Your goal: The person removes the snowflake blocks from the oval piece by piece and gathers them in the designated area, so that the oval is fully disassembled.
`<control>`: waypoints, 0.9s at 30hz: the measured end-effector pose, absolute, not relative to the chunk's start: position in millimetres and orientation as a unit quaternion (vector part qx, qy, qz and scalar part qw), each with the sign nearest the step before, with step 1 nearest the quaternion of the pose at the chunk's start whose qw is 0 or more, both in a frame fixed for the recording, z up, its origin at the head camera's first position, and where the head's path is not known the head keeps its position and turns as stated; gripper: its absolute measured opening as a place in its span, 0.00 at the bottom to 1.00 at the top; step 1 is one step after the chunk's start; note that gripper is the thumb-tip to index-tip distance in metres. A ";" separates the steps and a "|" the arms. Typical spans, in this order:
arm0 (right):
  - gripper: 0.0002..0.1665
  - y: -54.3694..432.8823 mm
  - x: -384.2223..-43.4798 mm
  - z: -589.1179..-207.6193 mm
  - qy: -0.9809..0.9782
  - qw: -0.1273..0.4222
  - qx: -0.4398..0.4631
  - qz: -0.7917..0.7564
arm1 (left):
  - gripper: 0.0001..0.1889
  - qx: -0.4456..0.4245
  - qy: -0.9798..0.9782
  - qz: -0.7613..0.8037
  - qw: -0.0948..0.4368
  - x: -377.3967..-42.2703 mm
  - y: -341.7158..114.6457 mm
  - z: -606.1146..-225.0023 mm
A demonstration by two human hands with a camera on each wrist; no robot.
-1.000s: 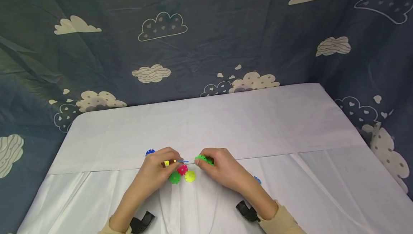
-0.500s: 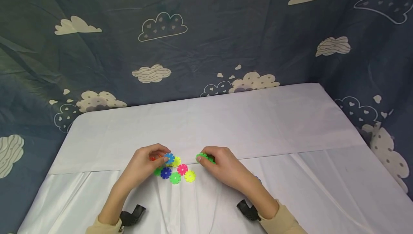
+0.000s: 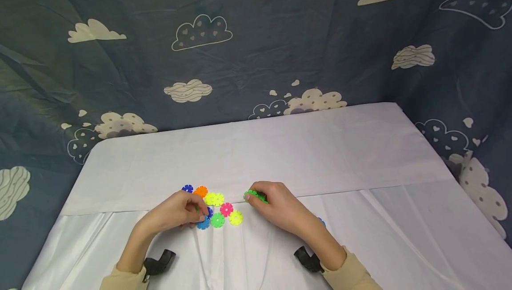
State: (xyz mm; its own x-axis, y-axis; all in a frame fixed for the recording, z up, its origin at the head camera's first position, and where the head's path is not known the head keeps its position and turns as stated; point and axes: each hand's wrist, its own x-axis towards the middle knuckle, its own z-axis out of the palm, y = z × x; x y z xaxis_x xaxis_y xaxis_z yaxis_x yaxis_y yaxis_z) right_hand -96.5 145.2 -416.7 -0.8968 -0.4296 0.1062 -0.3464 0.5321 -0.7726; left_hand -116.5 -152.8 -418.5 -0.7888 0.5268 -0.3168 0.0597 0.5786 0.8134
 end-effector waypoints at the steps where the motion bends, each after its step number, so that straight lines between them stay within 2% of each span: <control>1: 0.08 145.2 -96.5 -416.7 0.874 0.049 -0.222 -0.429 | 0.03 0.174 0.846 0.423 0.276 -116.5 -152.7 -418.6; 5: 0.07 144.9 -96.4 -416.6 0.872 0.055 -0.224 -0.431 | 0.03 0.176 0.855 0.414 0.258 -116.0 -150.8 -417.5; 13: 0.09 141.9 -93.9 -416.2 0.860 0.083 -0.242 -0.441 | 0.04 0.188 0.871 0.423 0.161 -108.0 -128.2 -411.8; 20: 0.09 138.8 -92.2 -415.5 0.850 0.092 -0.264 -0.445 | 0.06 0.210 0.864 0.438 0.132 -96.7 -102.0 -411.6; 27: 0.08 136.2 -89.5 -415.8 0.841 0.124 -0.273 -0.451 | 0.06 0.222 0.874 0.415 0.116 -90.3 -86.3 -416.0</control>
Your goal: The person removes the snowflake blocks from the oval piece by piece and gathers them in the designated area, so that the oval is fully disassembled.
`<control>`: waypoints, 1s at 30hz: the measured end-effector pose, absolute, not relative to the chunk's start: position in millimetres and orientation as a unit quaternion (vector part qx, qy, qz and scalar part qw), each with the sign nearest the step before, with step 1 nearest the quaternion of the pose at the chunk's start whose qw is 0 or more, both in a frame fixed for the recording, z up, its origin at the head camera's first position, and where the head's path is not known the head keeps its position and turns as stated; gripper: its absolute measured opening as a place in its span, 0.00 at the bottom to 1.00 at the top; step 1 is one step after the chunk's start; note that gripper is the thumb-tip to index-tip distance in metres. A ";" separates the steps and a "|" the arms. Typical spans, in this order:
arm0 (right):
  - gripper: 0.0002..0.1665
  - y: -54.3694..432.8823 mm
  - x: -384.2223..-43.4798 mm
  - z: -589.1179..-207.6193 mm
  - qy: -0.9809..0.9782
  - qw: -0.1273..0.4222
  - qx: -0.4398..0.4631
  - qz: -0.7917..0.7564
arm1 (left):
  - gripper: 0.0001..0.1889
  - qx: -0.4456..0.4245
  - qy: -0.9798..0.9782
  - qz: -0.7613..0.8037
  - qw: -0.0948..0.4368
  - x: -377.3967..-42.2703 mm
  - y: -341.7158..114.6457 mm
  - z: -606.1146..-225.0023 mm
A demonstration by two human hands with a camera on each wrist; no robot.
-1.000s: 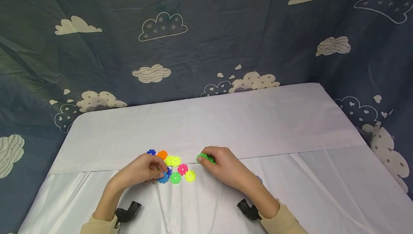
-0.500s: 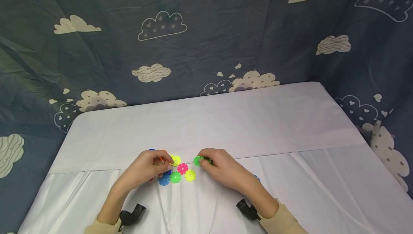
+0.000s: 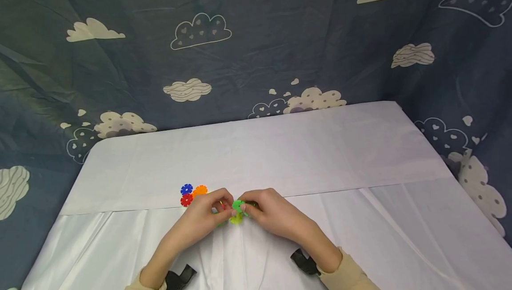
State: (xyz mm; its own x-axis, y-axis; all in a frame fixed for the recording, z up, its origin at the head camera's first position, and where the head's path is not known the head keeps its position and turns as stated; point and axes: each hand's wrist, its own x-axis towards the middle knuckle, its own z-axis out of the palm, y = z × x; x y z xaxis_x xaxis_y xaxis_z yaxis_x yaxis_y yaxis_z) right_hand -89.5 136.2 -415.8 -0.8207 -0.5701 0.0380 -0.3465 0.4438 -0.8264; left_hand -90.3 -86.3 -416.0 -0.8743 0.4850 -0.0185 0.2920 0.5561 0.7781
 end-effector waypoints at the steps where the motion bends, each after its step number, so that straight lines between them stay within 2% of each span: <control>1: 0.07 135.9 -89.4 -416.1 0.838 0.128 -0.273 -0.454 | 0.06 0.226 0.875 0.411 0.117 -89.9 -84.6 -416.8; 6: 0.03 135.6 -89.1 -417.5 0.827 0.133 -0.283 -0.467 | 0.06 0.257 0.871 0.402 0.116 -88.6 -79.7 -420.8; 12: 0.08 137.5 -90.1 -417.9 0.833 0.136 -0.254 -0.472 | 0.07 0.280 0.857 0.427 0.068 -89.1 -81.8 -421.6; 16: 0.09 142.0 -91.2 -415.1 0.834 0.148 -0.233 -0.478 | 0.03 0.264 0.847 0.460 0.041 -89.4 -84.5 -418.5; 25: 0.03 147.5 -94.5 -408.7 0.800 0.199 -0.225 -0.520 | 0.10 0.277 0.833 0.479 0.008 -88.7 -84.0 -415.6; 30: 0.08 149.8 -95.9 -409.2 0.800 0.194 -0.251 -0.509 | 0.10 0.281 0.835 0.473 0.001 -88.8 -83.6 -415.9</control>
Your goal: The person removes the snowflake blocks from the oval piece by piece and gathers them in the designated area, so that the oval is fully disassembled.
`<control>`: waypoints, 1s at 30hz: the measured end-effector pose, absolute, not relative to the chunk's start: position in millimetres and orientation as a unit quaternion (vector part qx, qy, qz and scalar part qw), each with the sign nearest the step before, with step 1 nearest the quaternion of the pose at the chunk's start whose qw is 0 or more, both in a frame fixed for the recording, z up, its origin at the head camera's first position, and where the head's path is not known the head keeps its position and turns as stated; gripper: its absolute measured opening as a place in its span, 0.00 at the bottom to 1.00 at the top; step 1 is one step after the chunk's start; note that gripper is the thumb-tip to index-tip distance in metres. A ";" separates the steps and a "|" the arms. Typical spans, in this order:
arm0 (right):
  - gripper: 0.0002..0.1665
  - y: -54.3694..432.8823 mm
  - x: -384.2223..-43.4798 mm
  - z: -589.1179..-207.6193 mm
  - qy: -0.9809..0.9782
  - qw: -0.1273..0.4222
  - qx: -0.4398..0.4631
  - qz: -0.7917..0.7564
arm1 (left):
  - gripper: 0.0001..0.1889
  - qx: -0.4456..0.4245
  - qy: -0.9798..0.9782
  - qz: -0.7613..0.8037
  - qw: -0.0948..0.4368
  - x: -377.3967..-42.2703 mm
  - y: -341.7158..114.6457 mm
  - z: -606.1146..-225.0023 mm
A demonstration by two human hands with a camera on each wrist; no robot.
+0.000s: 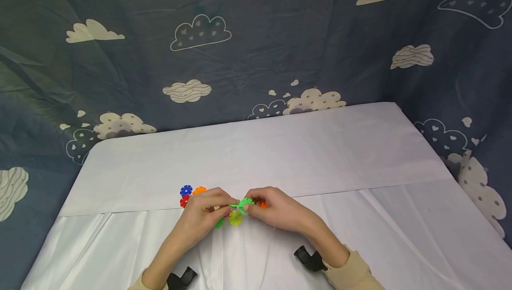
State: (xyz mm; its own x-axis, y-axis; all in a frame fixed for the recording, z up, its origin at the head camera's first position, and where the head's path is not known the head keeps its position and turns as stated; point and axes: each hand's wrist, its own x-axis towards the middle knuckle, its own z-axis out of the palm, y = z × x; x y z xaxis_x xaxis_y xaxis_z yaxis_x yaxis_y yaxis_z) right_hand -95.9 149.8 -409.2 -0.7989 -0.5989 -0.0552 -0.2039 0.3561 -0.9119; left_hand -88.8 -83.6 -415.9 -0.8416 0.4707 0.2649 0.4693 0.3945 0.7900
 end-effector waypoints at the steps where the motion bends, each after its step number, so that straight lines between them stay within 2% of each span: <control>1: 0.08 150.0 -95.9 -410.1 0.801 0.190 -0.255 -0.508 | 0.10 0.282 0.835 0.472 0.000 -88.7 -83.7 -415.7; 12: 0.08 146.3 -93.7 -415.9 0.829 0.128 -0.242 -0.488 | 0.09 0.282 0.840 0.463 -0.024 -90.0 -86.0 -417.6; 22: 0.05 145.8 -94.8 -415.8 0.843 0.111 -0.224 -0.476 | 0.05 0.234 0.867 0.439 0.031 -94.2 -92.5 -416.5; 30: 0.06 146.6 -95.9 -414.4 0.850 0.104 -0.210 -0.472 | 0.06 0.213 0.870 0.425 0.126 -98.1 -101.4 -417.7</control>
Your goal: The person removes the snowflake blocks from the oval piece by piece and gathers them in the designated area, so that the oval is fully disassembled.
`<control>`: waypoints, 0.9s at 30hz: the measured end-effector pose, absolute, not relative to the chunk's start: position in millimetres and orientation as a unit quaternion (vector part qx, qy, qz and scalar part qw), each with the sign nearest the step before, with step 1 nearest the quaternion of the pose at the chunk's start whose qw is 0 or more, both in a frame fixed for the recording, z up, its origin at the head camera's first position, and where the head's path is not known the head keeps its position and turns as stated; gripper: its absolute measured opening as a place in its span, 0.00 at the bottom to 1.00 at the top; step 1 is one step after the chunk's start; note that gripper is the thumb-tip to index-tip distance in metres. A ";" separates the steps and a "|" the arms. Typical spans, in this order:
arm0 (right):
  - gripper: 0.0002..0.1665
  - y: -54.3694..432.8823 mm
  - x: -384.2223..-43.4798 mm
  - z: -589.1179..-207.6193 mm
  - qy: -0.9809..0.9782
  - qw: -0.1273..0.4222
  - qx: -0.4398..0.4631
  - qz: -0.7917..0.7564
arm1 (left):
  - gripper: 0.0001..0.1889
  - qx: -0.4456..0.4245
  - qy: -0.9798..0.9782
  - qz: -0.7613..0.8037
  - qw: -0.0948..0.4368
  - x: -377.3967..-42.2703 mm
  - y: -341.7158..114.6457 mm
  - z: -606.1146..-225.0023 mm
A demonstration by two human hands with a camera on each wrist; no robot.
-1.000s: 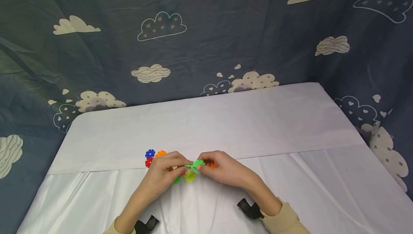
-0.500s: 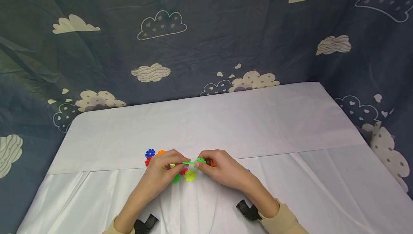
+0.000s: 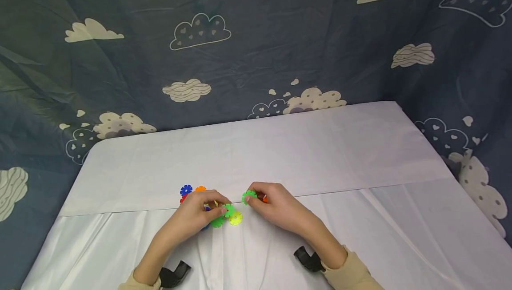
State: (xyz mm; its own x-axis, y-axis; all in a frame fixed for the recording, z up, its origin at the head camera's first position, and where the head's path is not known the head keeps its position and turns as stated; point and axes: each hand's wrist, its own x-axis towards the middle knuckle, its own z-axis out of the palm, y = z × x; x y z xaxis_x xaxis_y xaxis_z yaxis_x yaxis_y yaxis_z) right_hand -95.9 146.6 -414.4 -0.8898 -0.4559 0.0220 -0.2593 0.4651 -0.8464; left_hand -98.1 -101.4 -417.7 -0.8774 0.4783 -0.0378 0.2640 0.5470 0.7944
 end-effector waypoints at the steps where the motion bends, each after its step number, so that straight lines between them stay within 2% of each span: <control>1: 0.06 146.6 -95.6 -414.1 0.850 0.105 -0.208 -0.472 | 0.06 0.212 0.870 0.424 0.139 -98.6 -102.4 -418.9; 5: 0.06 146.7 -95.3 -414.3 0.853 0.109 -0.204 -0.467 | 0.06 0.218 0.867 0.407 0.188 -100.0 -104.7 -424.5; 9: 0.06 146.9 -95.1 -414.6 0.854 0.112 -0.204 -0.465 | 0.05 0.233 0.865 0.393 0.205 -100.1 -105.4 -427.1; 13: 0.05 147.0 -95.3 -414.9 0.850 0.114 -0.211 -0.469 | 0.04 0.226 0.872 0.393 0.184 -99.5 -105.3 -424.9; 18: 0.09 146.1 -96.0 -416.0 0.835 0.126 -0.232 -0.484 | 0.01 0.203 0.873 0.418 0.147 -97.7 -100.6 -420.4; 27: 0.13 141.3 -92.5 -415.2 0.836 0.136 -0.241 -0.473 | 0.04 0.189 0.869 0.443 0.115 -90.6 -84.4 -420.0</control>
State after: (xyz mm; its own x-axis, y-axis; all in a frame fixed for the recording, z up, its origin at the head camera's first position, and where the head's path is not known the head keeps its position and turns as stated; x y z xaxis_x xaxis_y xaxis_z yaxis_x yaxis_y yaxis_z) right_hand -92.5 141.3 -415.2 -0.8464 -0.5325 0.0000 -0.2741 0.4357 -0.8573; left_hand -90.6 -84.4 -420.0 -0.9020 0.4305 -0.0315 0.2271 0.5354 0.8135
